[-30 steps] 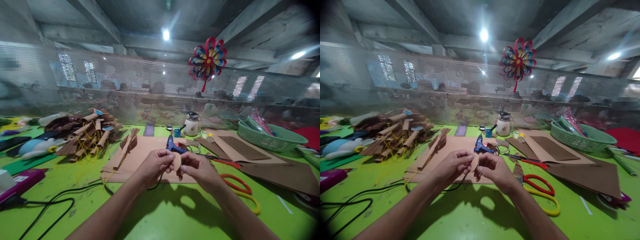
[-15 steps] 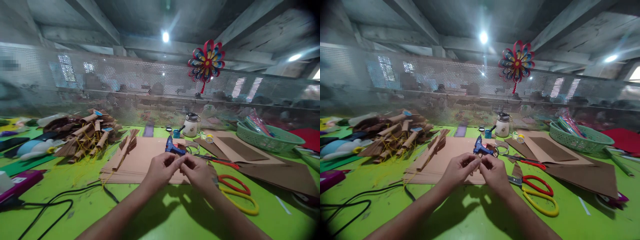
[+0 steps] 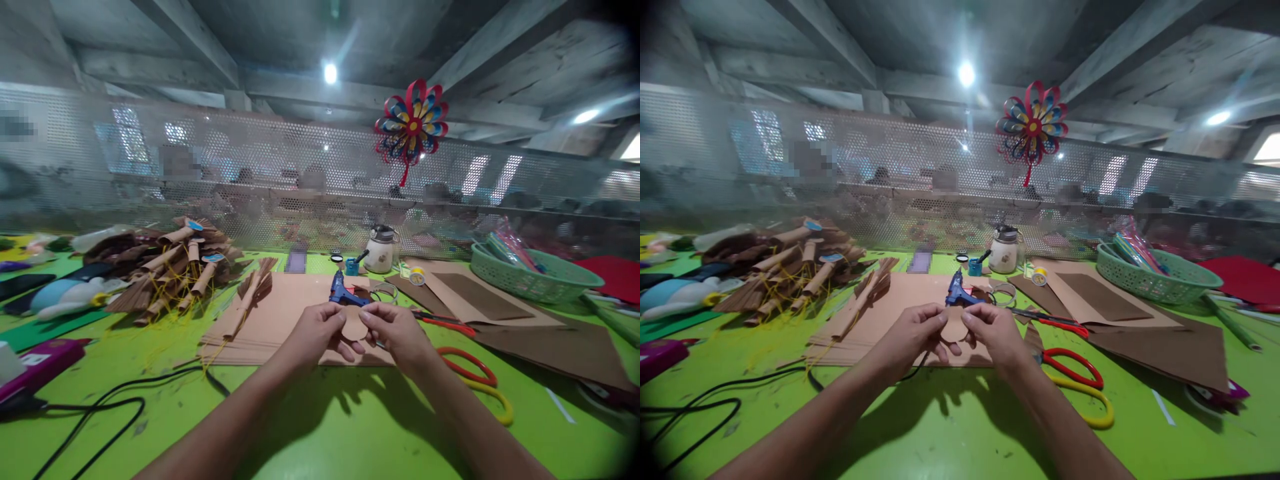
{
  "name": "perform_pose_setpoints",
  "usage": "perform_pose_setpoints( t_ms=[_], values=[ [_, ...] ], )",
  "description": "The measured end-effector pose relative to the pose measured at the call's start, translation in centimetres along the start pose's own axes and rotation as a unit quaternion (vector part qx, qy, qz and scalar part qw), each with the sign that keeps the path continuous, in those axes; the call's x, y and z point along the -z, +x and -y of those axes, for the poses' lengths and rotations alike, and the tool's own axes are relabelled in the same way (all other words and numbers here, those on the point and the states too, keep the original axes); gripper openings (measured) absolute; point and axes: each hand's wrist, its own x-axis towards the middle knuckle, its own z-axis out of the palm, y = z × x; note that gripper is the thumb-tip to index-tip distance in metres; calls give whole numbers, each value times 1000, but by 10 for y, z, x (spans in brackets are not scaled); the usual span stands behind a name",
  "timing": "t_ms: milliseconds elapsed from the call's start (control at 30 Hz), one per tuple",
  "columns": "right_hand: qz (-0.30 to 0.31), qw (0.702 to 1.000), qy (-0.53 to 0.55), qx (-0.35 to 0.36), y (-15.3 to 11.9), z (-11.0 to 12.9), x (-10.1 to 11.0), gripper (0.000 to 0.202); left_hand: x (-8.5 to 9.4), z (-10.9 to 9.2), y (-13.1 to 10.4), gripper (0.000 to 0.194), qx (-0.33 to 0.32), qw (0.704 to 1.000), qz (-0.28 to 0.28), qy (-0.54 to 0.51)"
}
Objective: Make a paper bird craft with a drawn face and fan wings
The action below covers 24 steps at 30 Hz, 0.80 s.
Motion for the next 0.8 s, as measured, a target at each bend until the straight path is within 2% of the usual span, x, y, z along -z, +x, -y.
perform_pose_setpoints(
  t_ms=[267, 567, 667, 800],
  values=[
    [10, 998, 61, -26, 4, -3, 5, 33, 5, -11, -2, 40, 30, 995, 71, -59],
    [11, 996, 93, -8, 2, 4, 5, 36, 12, -7, 1, 39, -6, 999, 46, -9],
    [1, 999, 35, 20, 1, 5, 4, 40, 13, -9, 0, 39, -8, 999, 47, 11],
    [39, 994, -101, 29, -2, 6, 1, 35, 13, -11, -1, 38, -13, 998, 38, 41]
  ],
)
